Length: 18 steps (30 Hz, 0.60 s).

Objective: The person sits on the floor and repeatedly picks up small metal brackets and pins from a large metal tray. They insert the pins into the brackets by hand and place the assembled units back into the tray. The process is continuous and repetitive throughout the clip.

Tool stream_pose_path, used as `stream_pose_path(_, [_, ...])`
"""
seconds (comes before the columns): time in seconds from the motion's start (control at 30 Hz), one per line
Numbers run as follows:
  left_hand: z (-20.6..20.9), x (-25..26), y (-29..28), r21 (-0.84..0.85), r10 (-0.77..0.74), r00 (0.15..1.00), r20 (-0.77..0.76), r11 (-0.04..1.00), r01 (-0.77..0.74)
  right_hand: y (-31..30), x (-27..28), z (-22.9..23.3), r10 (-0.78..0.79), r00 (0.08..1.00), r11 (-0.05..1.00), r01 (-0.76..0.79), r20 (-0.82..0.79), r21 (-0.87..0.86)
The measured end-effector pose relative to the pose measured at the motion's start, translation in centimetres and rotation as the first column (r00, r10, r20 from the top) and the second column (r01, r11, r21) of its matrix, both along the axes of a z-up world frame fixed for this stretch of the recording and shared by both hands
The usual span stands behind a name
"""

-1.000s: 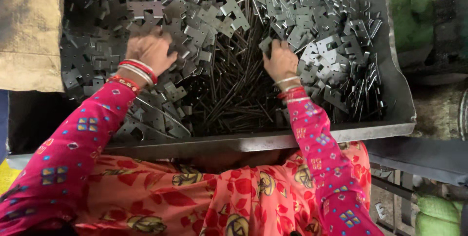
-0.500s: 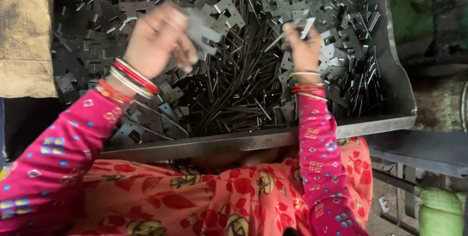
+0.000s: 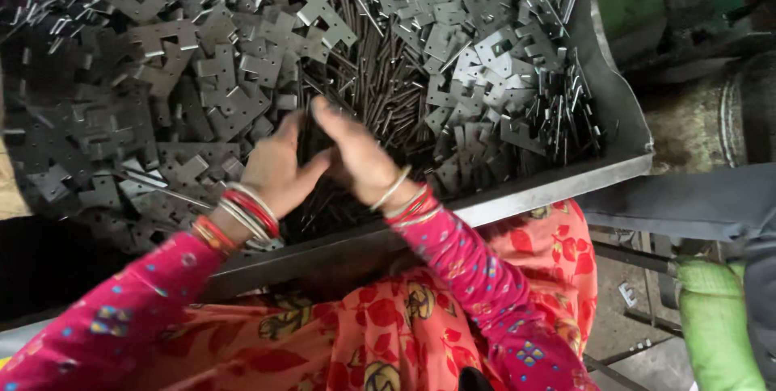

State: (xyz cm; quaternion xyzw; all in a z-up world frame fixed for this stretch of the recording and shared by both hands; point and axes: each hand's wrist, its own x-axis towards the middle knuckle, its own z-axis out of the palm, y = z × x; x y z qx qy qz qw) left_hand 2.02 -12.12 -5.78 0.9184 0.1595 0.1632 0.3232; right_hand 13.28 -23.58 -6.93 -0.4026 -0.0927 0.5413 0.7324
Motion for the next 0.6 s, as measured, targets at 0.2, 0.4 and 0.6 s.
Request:
stream_pose_path(0.2, [1.8, -2.6, 4.8, 0.111, 0.135, 0.991, 0.007, 0.985, -0.135, -2.9, 4.7, -0.7, 0.209, 0.312, 0.973, 0.028, 0.927, -0.229])
stream_pose_path(0.4, [8.2, -8.8, 15.3, 0.722, 0.488, 0.873, -0.009, 0.607, -0.332, -6.0, 16.6, -3.8, 0.743, -0.312, 0.632, 0.62, 0.592, -0.466])
stream_pose_path(0.6, [5.5, -9.9, 18.0, 0.872, 0.766, 0.642, 0.035, 0.291, -0.394, -9.9, 22.3, -8.7, 0.73, -0.305, 0.666, 0.517, 0.612, -0.537])
